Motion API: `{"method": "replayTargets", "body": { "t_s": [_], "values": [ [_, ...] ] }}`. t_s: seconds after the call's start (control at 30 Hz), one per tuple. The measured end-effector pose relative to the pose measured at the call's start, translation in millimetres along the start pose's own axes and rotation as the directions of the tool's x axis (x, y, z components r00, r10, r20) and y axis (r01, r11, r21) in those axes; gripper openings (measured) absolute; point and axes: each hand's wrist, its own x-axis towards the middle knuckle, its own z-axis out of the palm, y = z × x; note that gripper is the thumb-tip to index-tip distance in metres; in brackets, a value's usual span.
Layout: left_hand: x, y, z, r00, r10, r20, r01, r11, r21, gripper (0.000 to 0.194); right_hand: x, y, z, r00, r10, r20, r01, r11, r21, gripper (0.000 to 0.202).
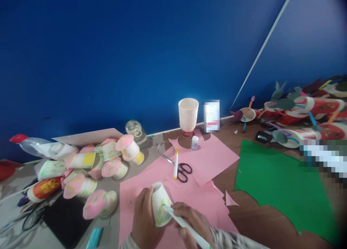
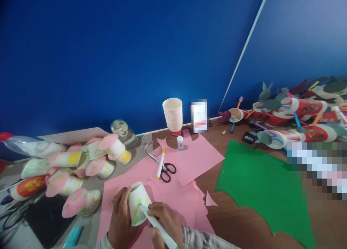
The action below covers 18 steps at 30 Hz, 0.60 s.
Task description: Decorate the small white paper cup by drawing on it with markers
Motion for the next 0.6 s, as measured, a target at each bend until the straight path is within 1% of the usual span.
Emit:
{"method": "replayTargets", "body": {
  "t_s": [0.07, 0.2, 0.37, 0.43, 0.5, 0.57, 0.6],
  "values": [
    [-0.7, -0.3, -0.2, 1.0, -0.002, -0.007, 0.002, 1.0, 0.005, 0.071, 1.0, -0.6, 0.8, 1.0, -0.011, -0.009, 0.01, 1.0, -0.003, 0.026],
    [-1.5, -1.1, -0.7, 1.0, -0.008, 0.014, 0.008, 1.0, -0.007, 0.079, 1.3, 2.0, 2.8, 0.999, -0.031, -0.033, 0.031, 0.999, 0.005, 0.027],
    [-1.6, -1.2, -0.1, 1.0, -0.006, 0.011, 0.006, 1.0, -0.018, 0.077, -1.6, 6.3, 1.9, 0.999, -0.032, 0.001, 0.032, 0.999, 0.015, 0.026],
    [-1.6, -0.9, 0.2, 1.0, -0.01, 0.009, 0.01, 1.0, -0.026, 0.076, -3.1, 6.2, 0.9, 1.0, -0.016, 0.016, 0.016, 1.0, 0.017, 0.027],
    [-1.0, -0.5, 0.2, 0.999, -0.031, 0.015, 0.032, 0.999, -0.037, 0.074, -3.5, 4.5, 0.1, 0.999, 0.028, 0.016, -0.028, 0.999, 0.022, 0.027],
    [0.7, 0.1, -0.4, 0.997, -0.073, 0.02, 0.074, 0.996, -0.052, 0.075, -2.3, 1.8, -0.3, 0.998, 0.067, -0.016, -0.067, 0.998, 0.011, 0.03],
    [1.9, 0.4, -0.9, 0.995, -0.095, 0.018, 0.096, 0.994, -0.061, 0.078, -1.2, 0.3, -0.4, 0.997, 0.063, -0.04, -0.063, 0.998, 0.002, 0.032]
  ]
}}
